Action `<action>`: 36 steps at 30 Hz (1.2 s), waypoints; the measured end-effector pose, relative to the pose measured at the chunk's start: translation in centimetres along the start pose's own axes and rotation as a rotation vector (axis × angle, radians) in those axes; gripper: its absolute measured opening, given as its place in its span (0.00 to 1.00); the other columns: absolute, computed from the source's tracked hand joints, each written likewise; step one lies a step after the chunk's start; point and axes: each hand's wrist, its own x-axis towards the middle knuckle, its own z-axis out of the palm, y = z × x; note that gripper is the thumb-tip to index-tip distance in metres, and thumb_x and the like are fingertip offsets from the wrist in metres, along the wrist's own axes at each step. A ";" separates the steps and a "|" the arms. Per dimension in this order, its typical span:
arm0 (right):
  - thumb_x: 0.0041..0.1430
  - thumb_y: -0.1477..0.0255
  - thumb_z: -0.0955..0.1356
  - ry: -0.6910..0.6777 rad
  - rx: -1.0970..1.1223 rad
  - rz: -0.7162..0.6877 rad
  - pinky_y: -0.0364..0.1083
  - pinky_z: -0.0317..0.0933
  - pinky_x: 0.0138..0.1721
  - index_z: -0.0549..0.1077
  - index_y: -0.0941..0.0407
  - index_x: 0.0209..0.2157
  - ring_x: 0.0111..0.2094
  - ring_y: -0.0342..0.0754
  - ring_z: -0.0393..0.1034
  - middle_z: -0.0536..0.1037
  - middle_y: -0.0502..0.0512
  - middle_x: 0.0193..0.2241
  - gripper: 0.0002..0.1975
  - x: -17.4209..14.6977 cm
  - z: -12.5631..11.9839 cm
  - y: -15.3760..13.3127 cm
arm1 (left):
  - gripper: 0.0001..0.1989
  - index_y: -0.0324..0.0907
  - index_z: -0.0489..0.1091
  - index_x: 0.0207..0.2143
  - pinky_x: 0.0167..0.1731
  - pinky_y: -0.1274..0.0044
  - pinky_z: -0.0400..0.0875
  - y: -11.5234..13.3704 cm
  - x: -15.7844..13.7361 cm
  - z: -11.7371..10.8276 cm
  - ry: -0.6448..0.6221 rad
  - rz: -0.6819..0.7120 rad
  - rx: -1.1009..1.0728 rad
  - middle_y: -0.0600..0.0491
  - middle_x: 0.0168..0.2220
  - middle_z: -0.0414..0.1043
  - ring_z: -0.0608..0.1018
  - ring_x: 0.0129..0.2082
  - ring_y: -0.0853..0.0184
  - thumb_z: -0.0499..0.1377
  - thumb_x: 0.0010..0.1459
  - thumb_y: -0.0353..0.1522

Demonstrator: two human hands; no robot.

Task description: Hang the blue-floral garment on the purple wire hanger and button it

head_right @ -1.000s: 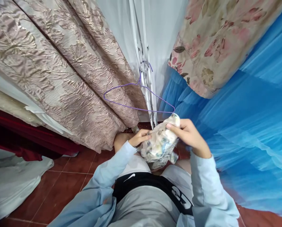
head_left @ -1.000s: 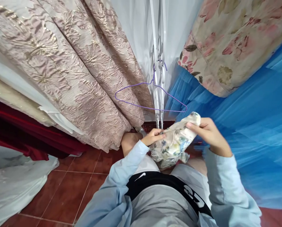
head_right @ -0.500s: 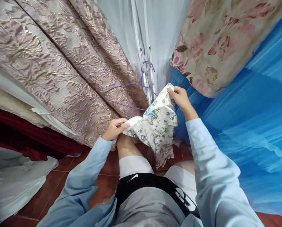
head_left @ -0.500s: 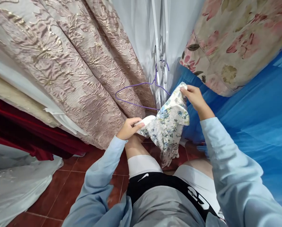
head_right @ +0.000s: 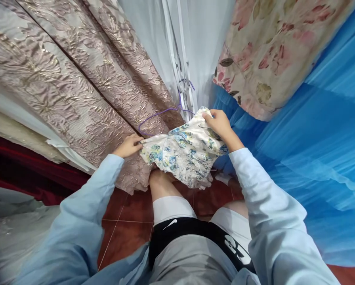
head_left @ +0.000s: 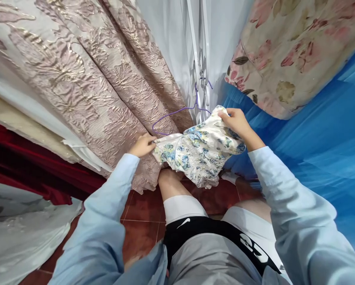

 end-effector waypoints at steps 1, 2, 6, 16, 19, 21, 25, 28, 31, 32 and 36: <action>0.58 0.60 0.68 -0.023 0.001 0.014 0.46 0.54 0.31 0.71 0.56 0.23 0.25 0.45 0.57 0.68 0.48 0.20 0.16 0.0 -0.1 -0.1 | 0.09 0.40 0.76 0.35 0.46 0.65 0.68 -0.8 0.9 -0.2 0.034 -0.033 0.036 0.47 0.32 0.74 0.74 0.42 0.54 0.57 0.55 0.32; 0.58 0.60 0.68 -0.047 0.005 0.026 0.46 0.53 0.30 0.71 0.56 0.23 0.25 0.44 0.56 0.66 0.47 0.20 0.16 0.0 -0.2 -0.3 | 0.09 0.40 0.76 0.35 0.47 0.64 0.68 -1.4 1.9 -0.5 0.073 -0.059 0.062 0.46 0.32 0.74 0.74 0.44 0.53 0.57 0.54 0.31; 0.59 0.60 0.68 -0.070 0.025 0.035 0.45 0.51 0.29 0.71 0.57 0.23 0.23 0.43 0.53 0.63 0.46 0.18 0.17 0.0 0.0 -0.4 | 0.06 0.38 0.71 0.33 0.51 0.63 0.68 -0.3 6.2 -2.4 0.335 -0.081 -0.105 0.45 0.36 0.76 0.74 0.48 0.55 0.54 0.55 0.24; 0.61 0.55 0.66 0.090 0.061 -0.008 0.45 0.56 0.32 0.71 0.56 0.29 0.27 0.45 0.60 0.69 0.48 0.24 0.18 -1.7 -0.9 2.2 | 0.16 0.39 0.70 0.43 0.48 0.73 0.68 6.6 8.5 -1.3 0.330 0.069 -0.424 0.46 0.47 0.75 0.75 0.47 0.61 0.64 0.59 0.41; 0.63 0.56 0.66 0.285 -0.009 -0.051 0.46 0.61 0.38 0.73 0.56 0.38 0.33 0.48 0.67 0.76 0.53 0.33 0.16 -4.1 -1.5 3.4 | 0.16 0.38 0.72 0.34 0.43 0.73 0.67 6.3 7.2 -0.3 0.340 -0.004 -0.348 0.49 0.35 0.76 0.75 0.38 0.63 0.56 0.65 0.42; 0.64 0.58 0.65 0.264 -0.038 -0.116 0.46 0.60 0.37 0.73 0.55 0.37 0.32 0.48 0.67 0.75 0.53 0.31 0.14 -5.7 -1.9 3.9 | 0.17 0.38 0.73 0.36 0.42 0.74 0.67 6.5 6.5 -0.1 0.429 0.005 -0.349 0.49 0.36 0.78 0.75 0.37 0.63 0.54 0.67 0.42; 0.65 0.59 0.64 0.255 -0.048 -0.169 0.46 0.56 0.32 0.72 0.54 0.31 0.25 0.47 0.62 0.70 0.49 0.23 0.15 -6.3 -3.2 2.9 | 0.14 0.39 0.75 0.41 0.44 0.76 0.66 7.7 6.1 -0.6 0.523 0.045 -0.334 0.49 0.41 0.79 0.77 0.41 0.64 0.55 0.67 0.38; 0.63 0.58 0.67 0.329 -0.003 -0.195 0.47 0.59 0.34 0.73 0.54 0.29 0.27 0.48 0.63 0.71 0.51 0.24 0.15 -3.9 -4.6 -0.3 | 0.12 0.38 0.74 0.42 0.43 0.78 0.65 7.9 6.4 -0.9 0.576 0.018 -0.324 0.52 0.41 0.78 0.75 0.40 0.67 0.54 0.68 0.35; 0.61 0.60 0.70 0.229 0.028 -0.227 0.49 0.62 0.39 0.71 0.53 0.27 0.32 0.51 0.66 0.73 0.54 0.27 0.13 -1.8 -4.9 -4.5 | 0.09 0.36 0.72 0.39 0.41 0.80 0.62 6.7 6.2 0.1 0.578 -0.050 -0.342 0.55 0.36 0.75 0.71 0.37 0.71 0.54 0.69 0.31; 0.61 0.61 0.70 0.169 0.046 -0.233 0.50 0.63 0.40 0.71 0.53 0.26 0.32 0.51 0.66 0.73 0.54 0.27 0.13 -1.8 -4.6 -5.8 | 0.09 0.37 0.71 0.38 0.40 0.80 0.62 6.3 6.0 0.9 0.572 -0.087 -0.353 0.56 0.34 0.73 0.69 0.36 0.72 0.53 0.69 0.30; 0.65 0.62 0.68 -0.177 0.184 -0.182 0.49 0.62 0.38 0.66 0.52 0.24 0.30 0.49 0.63 0.69 0.52 0.24 0.16 -7.2 -2.3 -10.5 | 0.08 0.38 0.69 0.39 0.37 0.77 0.62 6.1 4.4 5.0 0.545 -0.206 -0.443 0.55 0.32 0.72 0.68 0.34 0.70 0.50 0.69 0.27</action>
